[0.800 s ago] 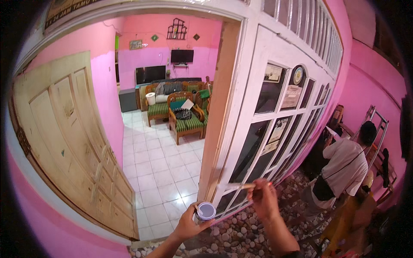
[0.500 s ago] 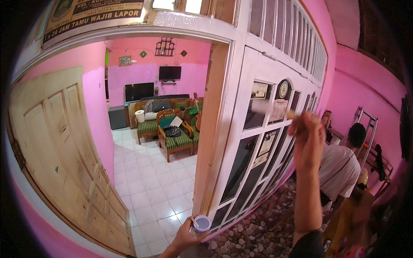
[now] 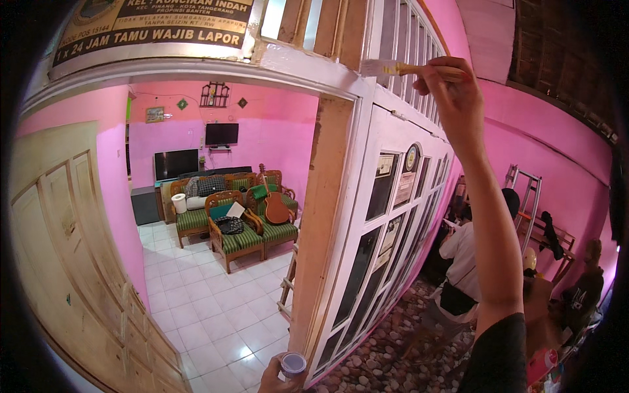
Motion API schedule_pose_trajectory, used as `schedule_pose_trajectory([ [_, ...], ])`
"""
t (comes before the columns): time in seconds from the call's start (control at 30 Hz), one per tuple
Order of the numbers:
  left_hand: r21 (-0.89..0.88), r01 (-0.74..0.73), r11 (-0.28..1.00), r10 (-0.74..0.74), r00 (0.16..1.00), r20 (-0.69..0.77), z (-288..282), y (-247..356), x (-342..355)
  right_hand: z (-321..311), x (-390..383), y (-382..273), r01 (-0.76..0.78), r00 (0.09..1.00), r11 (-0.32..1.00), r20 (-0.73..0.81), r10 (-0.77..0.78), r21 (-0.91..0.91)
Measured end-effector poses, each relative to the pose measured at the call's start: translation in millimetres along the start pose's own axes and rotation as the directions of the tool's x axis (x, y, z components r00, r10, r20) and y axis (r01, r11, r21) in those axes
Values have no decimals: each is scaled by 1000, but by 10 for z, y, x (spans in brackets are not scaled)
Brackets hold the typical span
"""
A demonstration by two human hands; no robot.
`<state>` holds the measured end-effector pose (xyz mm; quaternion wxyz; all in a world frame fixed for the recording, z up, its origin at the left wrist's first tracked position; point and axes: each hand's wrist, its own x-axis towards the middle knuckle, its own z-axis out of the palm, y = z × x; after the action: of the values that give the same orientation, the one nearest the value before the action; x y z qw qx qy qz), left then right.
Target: The person paints the white wooden slats and frame above a door using a paintbrush, repeatedly dipping the brush into a small container of white paint.
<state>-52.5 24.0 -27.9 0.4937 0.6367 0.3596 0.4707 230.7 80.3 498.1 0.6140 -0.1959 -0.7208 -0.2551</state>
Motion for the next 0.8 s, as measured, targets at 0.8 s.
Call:
schedule_pose_trajectory([
  [0.8, -46, -66, 997, 69, 995, 66, -414, -528, -37, -105, 558, 70, 48, 973, 986, 230, -10, -162],
])
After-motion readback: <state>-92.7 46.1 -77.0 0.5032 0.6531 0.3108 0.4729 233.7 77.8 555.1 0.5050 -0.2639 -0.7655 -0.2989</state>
